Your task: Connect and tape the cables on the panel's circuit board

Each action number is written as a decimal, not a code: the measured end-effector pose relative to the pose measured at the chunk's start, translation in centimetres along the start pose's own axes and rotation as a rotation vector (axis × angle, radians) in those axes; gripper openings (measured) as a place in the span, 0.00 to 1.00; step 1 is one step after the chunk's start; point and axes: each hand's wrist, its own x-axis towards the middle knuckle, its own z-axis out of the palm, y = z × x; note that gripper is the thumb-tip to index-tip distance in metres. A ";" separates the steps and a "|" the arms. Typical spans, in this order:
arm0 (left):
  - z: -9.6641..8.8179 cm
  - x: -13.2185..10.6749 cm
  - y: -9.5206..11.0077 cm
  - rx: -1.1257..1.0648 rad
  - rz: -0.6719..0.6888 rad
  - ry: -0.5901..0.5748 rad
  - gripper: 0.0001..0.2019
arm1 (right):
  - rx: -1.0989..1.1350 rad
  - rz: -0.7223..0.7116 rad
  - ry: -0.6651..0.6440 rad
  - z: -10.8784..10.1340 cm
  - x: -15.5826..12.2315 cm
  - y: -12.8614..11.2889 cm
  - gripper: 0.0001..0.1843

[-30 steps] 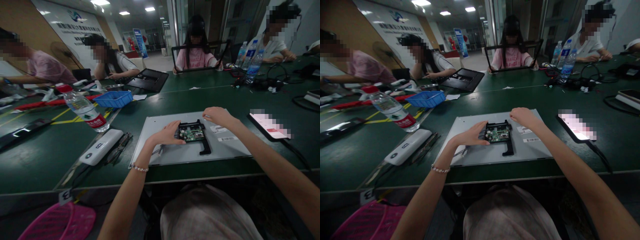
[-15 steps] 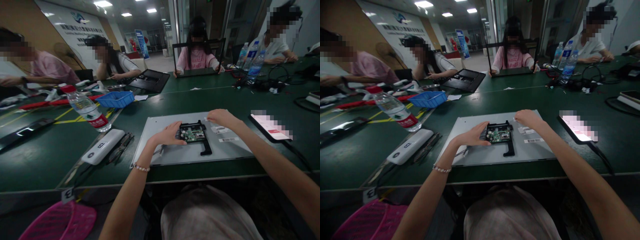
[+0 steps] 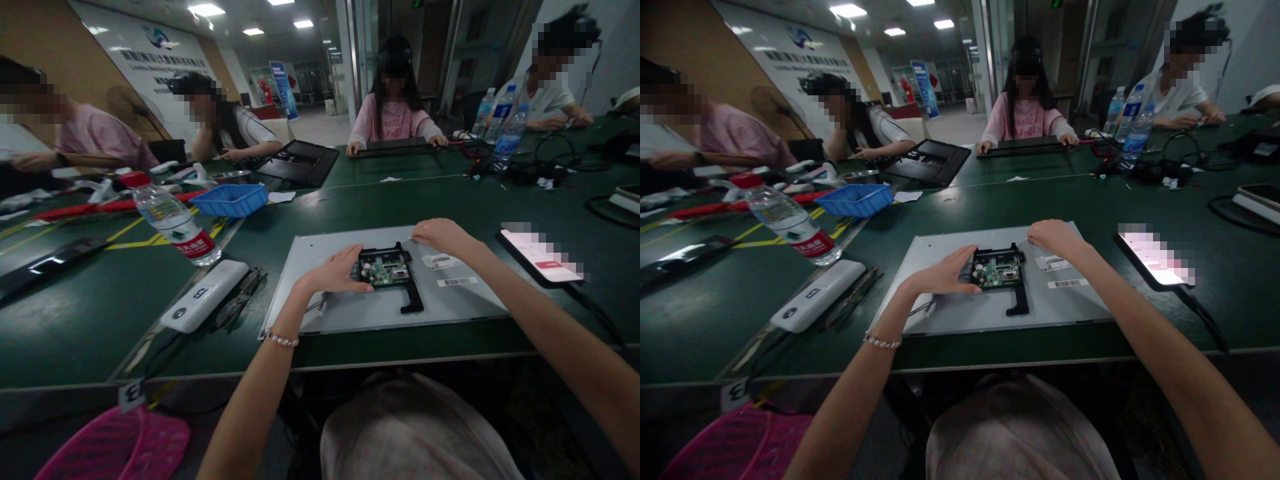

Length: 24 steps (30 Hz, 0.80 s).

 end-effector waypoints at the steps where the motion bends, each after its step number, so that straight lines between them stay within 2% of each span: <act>1: 0.0 0.0 0.0 -0.001 0.001 0.000 0.55 | -0.011 0.010 0.023 -0.3 0.0 -0.2 0.15; 6: 0.0 -0.1 0.0 -0.007 0.016 0.014 0.54 | -0.015 -0.001 0.120 -1.7 0.8 -2.5 0.17; 12: 0.3 0.2 -0.5 -0.010 0.032 0.032 0.54 | -0.066 -0.060 0.030 -1.4 2.4 -5.2 0.14; 24: 0.2 0.1 -0.4 -0.008 0.038 0.007 0.54 | -0.041 -0.068 0.063 0.0 1.9 -5.5 0.16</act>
